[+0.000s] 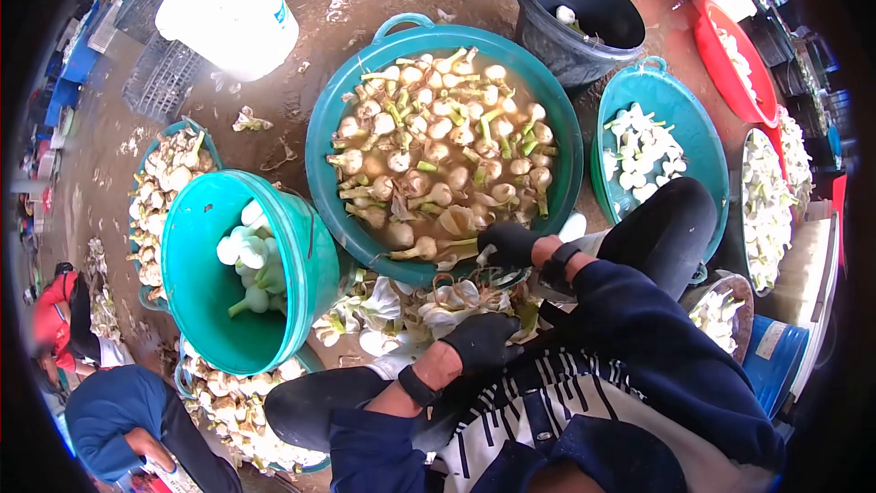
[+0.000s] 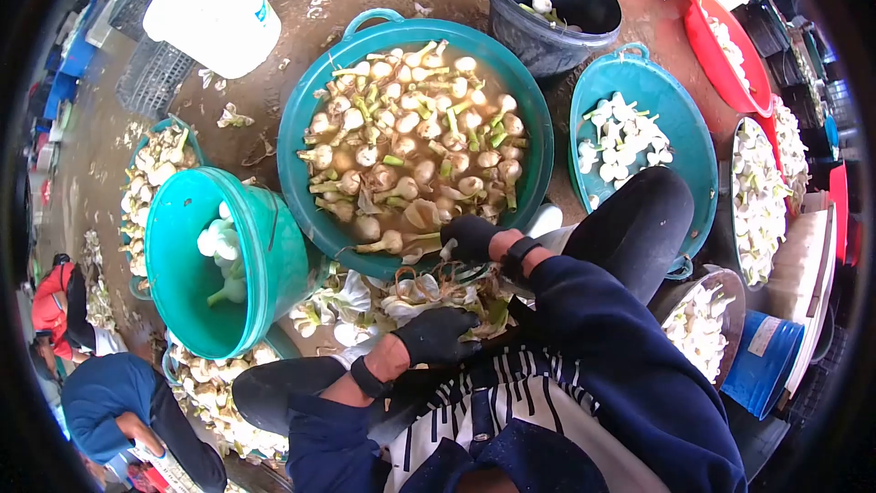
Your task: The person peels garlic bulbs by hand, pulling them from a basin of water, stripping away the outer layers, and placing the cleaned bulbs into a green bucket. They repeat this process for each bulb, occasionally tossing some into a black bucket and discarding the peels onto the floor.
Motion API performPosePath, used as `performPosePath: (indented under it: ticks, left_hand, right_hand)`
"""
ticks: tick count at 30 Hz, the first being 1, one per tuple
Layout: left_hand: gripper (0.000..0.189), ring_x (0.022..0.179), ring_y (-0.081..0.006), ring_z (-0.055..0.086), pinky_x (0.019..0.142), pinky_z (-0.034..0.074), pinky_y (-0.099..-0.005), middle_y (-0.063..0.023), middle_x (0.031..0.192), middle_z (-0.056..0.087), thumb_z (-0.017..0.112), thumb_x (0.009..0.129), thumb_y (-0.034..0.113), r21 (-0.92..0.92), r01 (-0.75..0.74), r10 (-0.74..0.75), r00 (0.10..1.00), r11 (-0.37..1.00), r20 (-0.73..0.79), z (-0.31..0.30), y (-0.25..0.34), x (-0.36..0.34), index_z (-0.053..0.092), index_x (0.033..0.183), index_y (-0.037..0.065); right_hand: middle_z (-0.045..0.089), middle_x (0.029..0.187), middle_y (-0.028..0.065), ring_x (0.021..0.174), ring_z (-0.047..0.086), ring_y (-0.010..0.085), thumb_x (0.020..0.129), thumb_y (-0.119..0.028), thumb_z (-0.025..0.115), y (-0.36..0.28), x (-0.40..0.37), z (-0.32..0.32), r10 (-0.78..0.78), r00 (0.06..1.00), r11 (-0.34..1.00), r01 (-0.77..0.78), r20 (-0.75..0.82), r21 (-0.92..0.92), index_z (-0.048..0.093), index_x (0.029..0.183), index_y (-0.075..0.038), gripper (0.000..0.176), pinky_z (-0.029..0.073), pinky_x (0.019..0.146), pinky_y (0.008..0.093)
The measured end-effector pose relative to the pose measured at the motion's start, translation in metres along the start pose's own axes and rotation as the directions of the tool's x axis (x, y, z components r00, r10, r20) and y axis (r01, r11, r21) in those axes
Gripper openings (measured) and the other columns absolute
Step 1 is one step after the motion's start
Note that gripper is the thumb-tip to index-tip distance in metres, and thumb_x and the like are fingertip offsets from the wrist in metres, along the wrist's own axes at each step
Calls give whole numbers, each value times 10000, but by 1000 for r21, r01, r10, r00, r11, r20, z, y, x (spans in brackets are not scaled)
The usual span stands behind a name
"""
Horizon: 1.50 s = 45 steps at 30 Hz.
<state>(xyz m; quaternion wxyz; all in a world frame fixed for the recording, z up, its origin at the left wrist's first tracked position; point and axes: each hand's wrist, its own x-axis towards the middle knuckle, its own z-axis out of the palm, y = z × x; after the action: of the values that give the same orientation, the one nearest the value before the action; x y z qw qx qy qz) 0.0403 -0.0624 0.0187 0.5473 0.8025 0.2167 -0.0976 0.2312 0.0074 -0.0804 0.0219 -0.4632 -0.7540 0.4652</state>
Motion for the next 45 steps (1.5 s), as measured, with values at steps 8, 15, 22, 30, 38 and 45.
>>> performPosePath:
  ticks: [8, 15, 22, 30, 38, 45]
  left_hand:
    - [430, 887, -372, 606, 778, 482, -428, -217, 960, 628, 591, 791, 366, 12, -8, 8, 1000, 1000, 4, 11, -4, 3, 599, 1048, 22]
    - [387, 846, -369, 611, 738, 489, -433, -221, 899, 623, 607, 777, 335, 26, 27, -24, 996, 999, -82, 0, -2, -1, 595, 982, 7]
    - [332, 823, -362, 615, 723, 491, -439, -216, 853, 622, 590, 784, 290, -21, 37, -39, 996, 999, -84, 1, -3, 0, 596, 962, 9]
    - [282, 727, -353, 631, 642, 500, -447, -205, 785, 627, 580, 765, 266, 57, -34, 45, 980, 998, -192, 5, -13, 1, 617, 857, 2]
    - [332, 795, -348, 614, 695, 494, -445, -198, 860, 615, 592, 758, 256, 50, 18, -9, 984, 999, -177, 6, -5, -1, 587, 996, 25]
    - [314, 785, -353, 615, 693, 495, -443, -194, 854, 621, 584, 759, 252, 126, -14, 33, 989, 992, -145, 11, -3, 6, 590, 980, 29]
  right_hand:
    - [539, 1169, 196, 960, 588, 362, 719, -85, 610, -27, 47, -19, -75, 961, 997, 66, -267, -42, 550, 1179, -93, 464, 488, 801, 420]
    - [567, 1095, 169, 921, 596, 359, 687, -68, 585, -6, 69, 21, -12, 979, 951, -52, -204, -306, 585, 1132, -115, 447, 492, 808, 438]
    - [574, 1081, 125, 945, 571, 371, 677, -180, 675, -73, 99, -39, 19, 923, 987, -78, -383, -141, 593, 1066, -118, 402, 507, 766, 452]
    - [589, 963, 105, 864, 570, 387, 689, -140, 658, -29, 168, 9, -155, 870, 872, -102, -467, -479, 629, 868, -96, 186, 510, 647, 438]
    - [657, 728, 158, 696, 660, 300, 650, -232, 702, -2, 85, -77, 132, 794, 982, -23, -593, 187, 664, 824, -51, 254, 512, 648, 379]
    - [559, 1188, 121, 1012, 583, 310, 623, -191, 765, -43, 53, -29, -29, 989, 954, -16, -145, -299, 573, 1155, -91, 574, 492, 853, 400]
